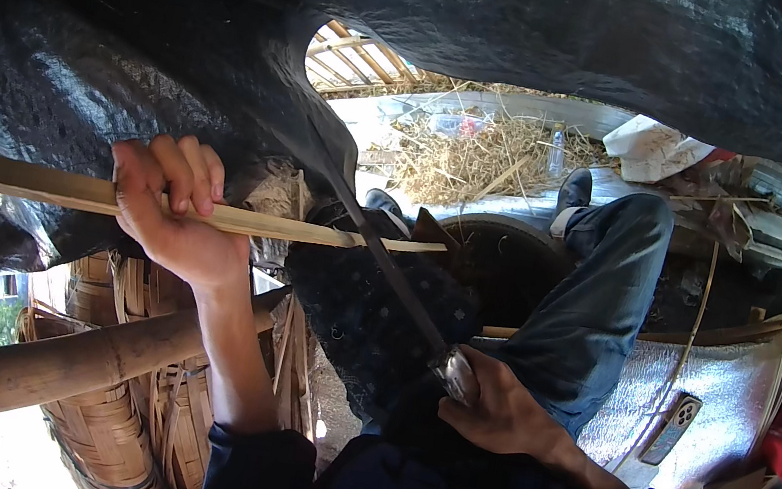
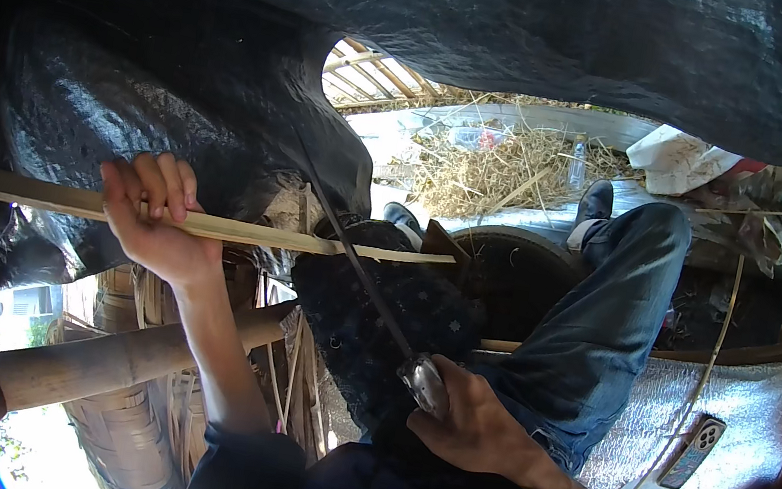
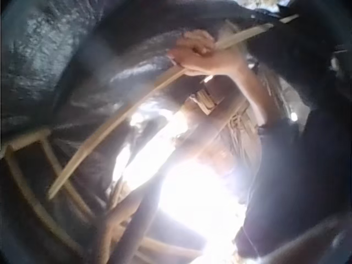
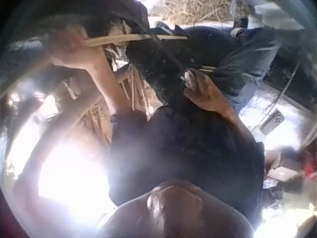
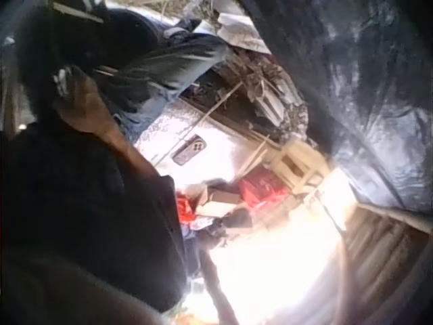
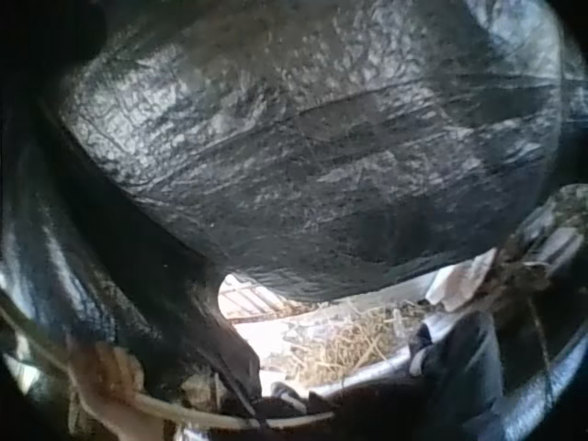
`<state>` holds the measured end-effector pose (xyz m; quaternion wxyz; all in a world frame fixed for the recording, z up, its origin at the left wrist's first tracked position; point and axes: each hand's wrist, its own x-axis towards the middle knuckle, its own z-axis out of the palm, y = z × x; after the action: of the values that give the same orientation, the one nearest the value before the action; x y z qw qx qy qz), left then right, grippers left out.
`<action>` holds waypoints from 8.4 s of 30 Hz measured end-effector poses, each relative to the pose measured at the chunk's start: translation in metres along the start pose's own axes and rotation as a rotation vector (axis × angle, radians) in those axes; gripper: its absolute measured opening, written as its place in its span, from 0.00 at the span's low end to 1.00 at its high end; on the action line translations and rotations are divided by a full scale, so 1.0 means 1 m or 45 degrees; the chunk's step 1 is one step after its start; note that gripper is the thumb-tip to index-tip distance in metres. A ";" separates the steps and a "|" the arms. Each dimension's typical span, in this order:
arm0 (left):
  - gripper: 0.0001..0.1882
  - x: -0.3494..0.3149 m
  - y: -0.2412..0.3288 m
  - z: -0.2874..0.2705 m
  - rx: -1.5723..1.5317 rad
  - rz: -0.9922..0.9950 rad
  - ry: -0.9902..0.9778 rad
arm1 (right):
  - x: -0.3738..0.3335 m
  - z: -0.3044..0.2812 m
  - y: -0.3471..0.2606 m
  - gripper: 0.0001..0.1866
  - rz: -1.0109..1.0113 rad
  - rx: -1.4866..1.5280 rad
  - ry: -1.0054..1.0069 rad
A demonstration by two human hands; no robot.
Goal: The person scrapes a bamboo strip with a knife, lifts and turns the bamboo strip, and scrapes the strip with the knife.
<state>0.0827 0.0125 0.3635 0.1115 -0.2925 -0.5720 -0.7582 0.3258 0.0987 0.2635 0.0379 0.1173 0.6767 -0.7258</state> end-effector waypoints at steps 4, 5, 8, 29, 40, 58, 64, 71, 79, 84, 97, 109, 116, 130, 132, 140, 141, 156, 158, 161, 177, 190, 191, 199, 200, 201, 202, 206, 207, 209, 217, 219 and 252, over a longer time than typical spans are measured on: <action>0.20 -0.005 0.003 0.003 -0.126 0.004 -0.124 | 0.003 -0.009 -0.011 0.17 0.094 -0.053 -0.086; 0.20 -0.005 0.002 0.004 -0.130 0.007 -0.125 | 0.006 -0.012 -0.013 0.17 0.092 -0.055 -0.082; 0.20 -0.006 0.000 0.006 -0.174 -0.023 -0.154 | 0.015 -0.022 -0.019 0.17 0.454 0.110 -0.335; 0.16 -0.012 0.002 0.015 -0.157 -0.030 -0.057 | 0.010 -0.018 -0.026 0.15 -0.166 -0.177 0.059; 0.17 -0.014 0.001 0.024 -0.078 0.002 -0.106 | 0.007 -0.004 -0.003 0.22 -0.217 -0.395 0.224; 0.18 -0.007 -0.004 0.024 -0.217 -0.083 -0.200 | 0.005 -0.026 -0.049 0.20 0.491 0.735 -0.217; 0.16 -0.011 -0.001 0.023 -0.242 -0.050 -0.311 | 0.020 -0.027 -0.040 0.19 0.564 0.237 -0.278; 0.16 -0.010 -0.002 0.022 -0.326 -0.097 -0.382 | 0.004 -0.030 -0.049 0.23 0.498 0.477 -0.092; 0.18 -0.014 -0.001 0.028 -0.282 -0.108 -0.361 | 0.019 -0.035 -0.049 0.23 -0.100 -0.155 0.094; 0.18 -0.013 -0.003 0.030 -0.317 -0.117 -0.339 | 0.008 -0.030 -0.056 0.23 0.399 0.052 -0.129; 0.16 -0.011 -0.003 0.027 -0.357 -0.081 -0.462 | 0.010 -0.026 -0.056 0.17 0.292 -0.054 -0.062; 0.18 -0.009 -0.002 0.020 -0.387 -0.109 -0.450 | 0.003 -0.036 -0.060 0.25 0.107 0.171 0.158; 0.18 -0.010 0.001 0.013 -0.398 -0.125 -0.623 | 0.013 -0.022 -0.024 0.22 0.539 0.032 -0.185; 0.21 -0.016 -0.008 -0.010 -0.537 -0.620 -0.477 | -0.005 -0.023 -0.016 0.24 0.255 0.023 0.205; 0.20 -0.018 -0.007 -0.006 -0.456 -0.585 -0.432 | 0.003 -0.023 -0.025 0.21 0.366 0.031 0.043; 0.16 -0.018 -0.013 0.009 -0.010 -0.465 0.031 | 0.008 -0.010 -0.050 0.15 0.119 0.145 0.105; 0.16 -0.020 -0.012 0.016 -0.017 -0.461 0.030 | 0.007 -0.007 -0.049 0.15 0.169 0.226 0.085; 0.20 -0.030 -0.011 0.036 0.158 -0.376 0.192 | 0.013 -0.014 -0.050 0.17 0.020 -0.046 0.096; 0.20 -0.031 -0.011 0.040 0.185 -0.362 0.179 | 0.012 -0.007 -0.033 0.18 -0.047 -0.057 0.129; 0.19 -0.036 -0.009 0.045 0.231 -0.342 0.188 | 0.017 0.005 -0.006 0.23 0.101 -0.069 -0.001; 0.22 -0.014 -0.012 0.020 -0.324 -0.450 -0.390 | 0.013 -0.003 -0.005 0.27 -0.059 -0.183 0.054; 0.22 -0.022 -0.011 0.013 -0.455 -0.437 -0.510 | 0.019 -0.010 -0.009 0.26 0.136 -0.135 -0.154; 0.22 -0.024 -0.011 0.012 -0.483 -0.436 -0.555 | 0.018 -0.009 -0.008 0.24 -0.049 -0.306 0.006; 0.21 -0.021 -0.013 0.017 -0.406 -0.419 -0.503 | 0.012 -0.016 -0.046 0.25 0.067 -0.141 0.069; 0.21 -0.023 -0.013 0.025 -0.350 -0.416 -0.453 | 0.010 -0.007 -0.015 0.25 -0.005 -0.241 0.074; 0.21 -0.024 -0.011 0.026 -0.276 -0.406 -0.391 | 0.010 -0.002 0.006 0.25 -0.083 -0.339 0.058; 0.21 -0.023 -0.011 0.023 -0.278 -0.407 -0.398 | 0.010 -0.005 0.014 0.25 -0.083 -0.337 0.064; 0.21 -0.019 -0.011 0.015 -0.398 -0.445 -0.449 | 0.009 -0.018 0.002 0.22 -0.160 -0.431 0.234; 0.21 -0.020 -0.010 0.015 -0.402 -0.439 -0.460 | 0.009 -0.022 -0.012 0.21 -0.195 -0.427 0.287; 0.21 -0.019 -0.013 0.015 -0.405 -0.433 -0.473 | 0.010 -0.030 -0.040 0.20 -0.070 -0.301 0.182; 0.21 -0.015 -0.017 0.018 -0.396 -0.387 -0.464 | 0.011 -0.007 -0.001 0.21 0.134 -0.183 0.076; 0.21 -0.015 -0.016 0.025 -0.255 -0.359 -0.332 | 0.009 -0.001 0.008 0.22 0.039 -0.227 0.203; 0.21 -0.035 -0.016 -0.001 -0.200 -0.597 -0.019 | 0.009 0.000 -0.035 0.21 0.018 -0.004 0.115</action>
<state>0.1027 0.0103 0.3306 -0.0948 -0.1651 -0.5644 -0.8032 0.3092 0.1023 0.2953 0.0128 0.1545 0.6780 -0.7186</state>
